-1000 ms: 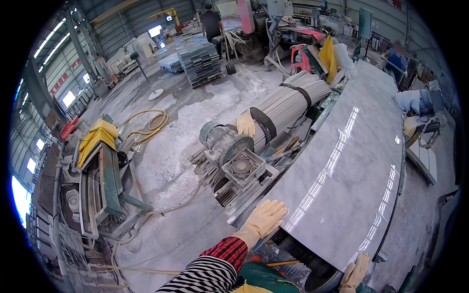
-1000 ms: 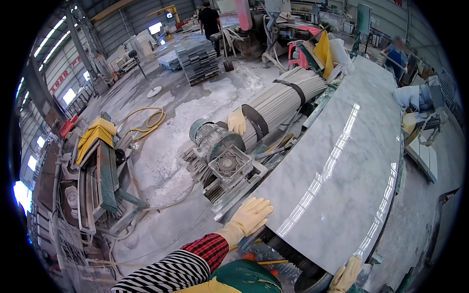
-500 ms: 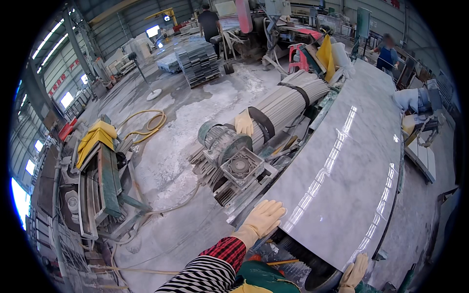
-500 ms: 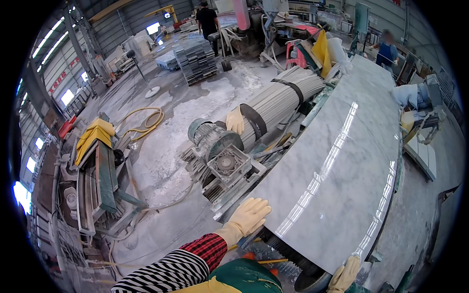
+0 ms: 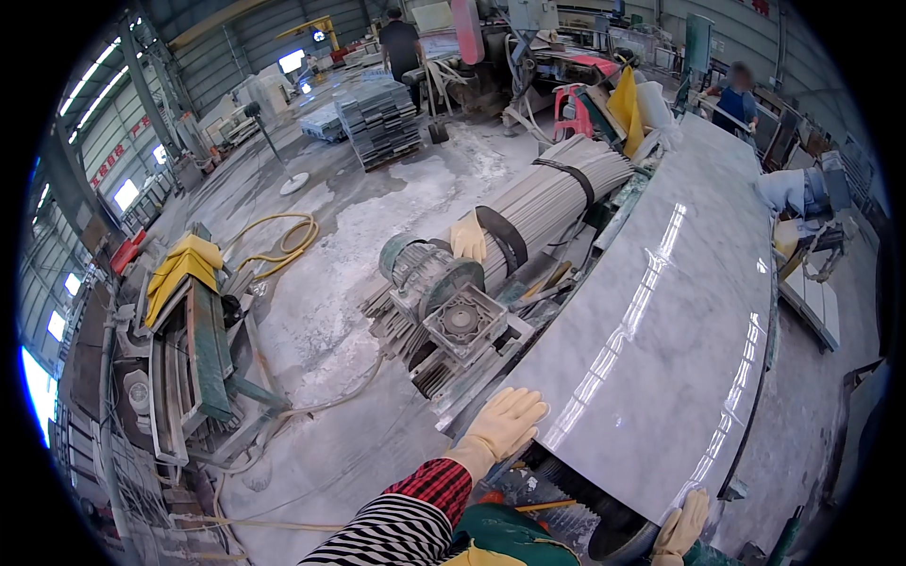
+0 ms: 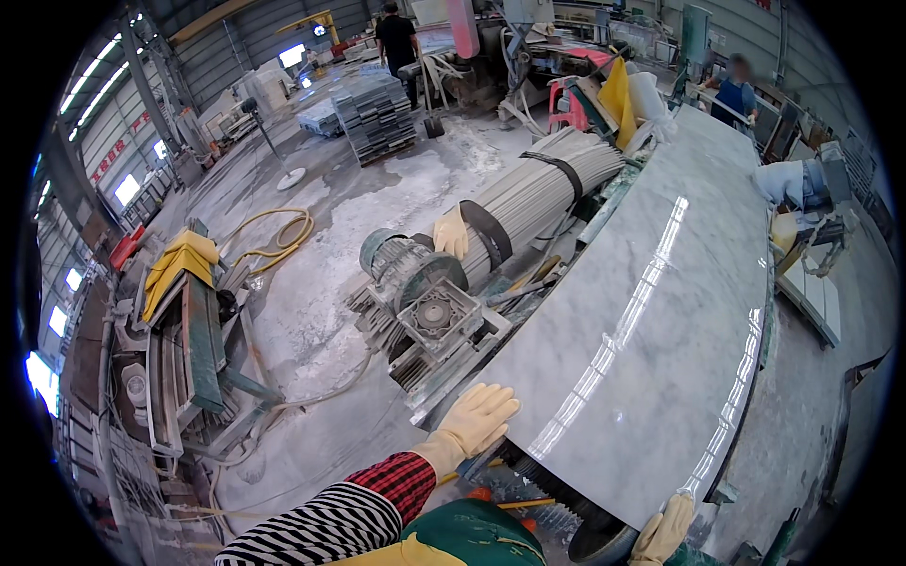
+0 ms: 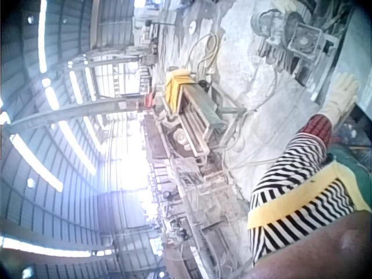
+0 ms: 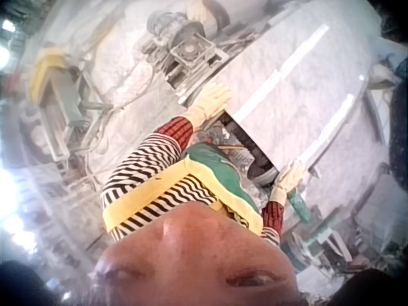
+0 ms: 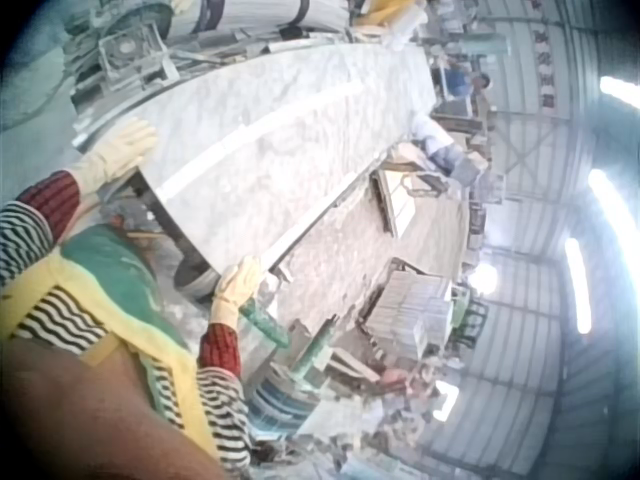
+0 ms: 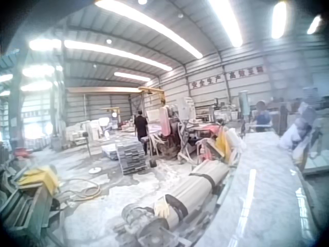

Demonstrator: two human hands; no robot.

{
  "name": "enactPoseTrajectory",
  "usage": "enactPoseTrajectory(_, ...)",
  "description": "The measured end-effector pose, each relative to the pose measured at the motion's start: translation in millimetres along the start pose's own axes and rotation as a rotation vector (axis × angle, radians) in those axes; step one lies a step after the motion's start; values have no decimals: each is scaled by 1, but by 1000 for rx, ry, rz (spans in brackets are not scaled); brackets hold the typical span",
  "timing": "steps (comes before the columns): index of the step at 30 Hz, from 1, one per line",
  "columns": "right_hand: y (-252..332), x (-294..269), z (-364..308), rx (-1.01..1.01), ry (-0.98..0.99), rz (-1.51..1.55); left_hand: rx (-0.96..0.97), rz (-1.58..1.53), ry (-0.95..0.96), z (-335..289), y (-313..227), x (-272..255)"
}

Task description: The person repeatedly picks up large rectangular stone slabs from a conveyor, lifts them, and places them onto a stack. The person wears gloves and an apron while performing this repetitive material handling task in a factory.

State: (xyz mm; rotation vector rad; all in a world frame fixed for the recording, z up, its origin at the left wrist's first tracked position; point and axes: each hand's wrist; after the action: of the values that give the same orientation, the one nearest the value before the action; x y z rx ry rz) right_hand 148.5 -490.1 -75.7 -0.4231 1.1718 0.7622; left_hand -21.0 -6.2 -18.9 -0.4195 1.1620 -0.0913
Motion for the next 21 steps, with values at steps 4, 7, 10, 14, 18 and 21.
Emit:
enactPoseTrajectory(4, 3, -3, 2, 4, 9, 3, 17, -11, -2, 2, -2, -5)
enactPoseTrajectory(7, 5, -5, 2, 5, 6, 9, -1, 4, 24, 1, -3, -7)
enactPoseTrajectory(10, 7, -7, 3, -8, 5, 9, -14, 5, 39, -1, -3, -7)
enactPoseTrajectory(14, 6, -5, 1, -20, -7, 8, 25, -15, -11, -3, -2, -6)
enactPoseTrajectory(18, 4, -4, -4, -24, -8, -5, 23, -24, 19, -2, -2, -7)
enactPoseTrajectory(21, 7, -7, -4, -26, -15, 7, 18, -27, 17, -3, -1, -5)
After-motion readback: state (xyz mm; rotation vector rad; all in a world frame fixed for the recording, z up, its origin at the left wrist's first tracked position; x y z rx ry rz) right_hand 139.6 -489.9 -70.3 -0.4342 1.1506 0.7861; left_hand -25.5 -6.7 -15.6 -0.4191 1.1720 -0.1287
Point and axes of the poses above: each hand's wrist, its own z-axis towards the middle knuckle, its own x-axis out of the palm, y = z × x, and after that the axes turned 9 degrees about -x, right-handed
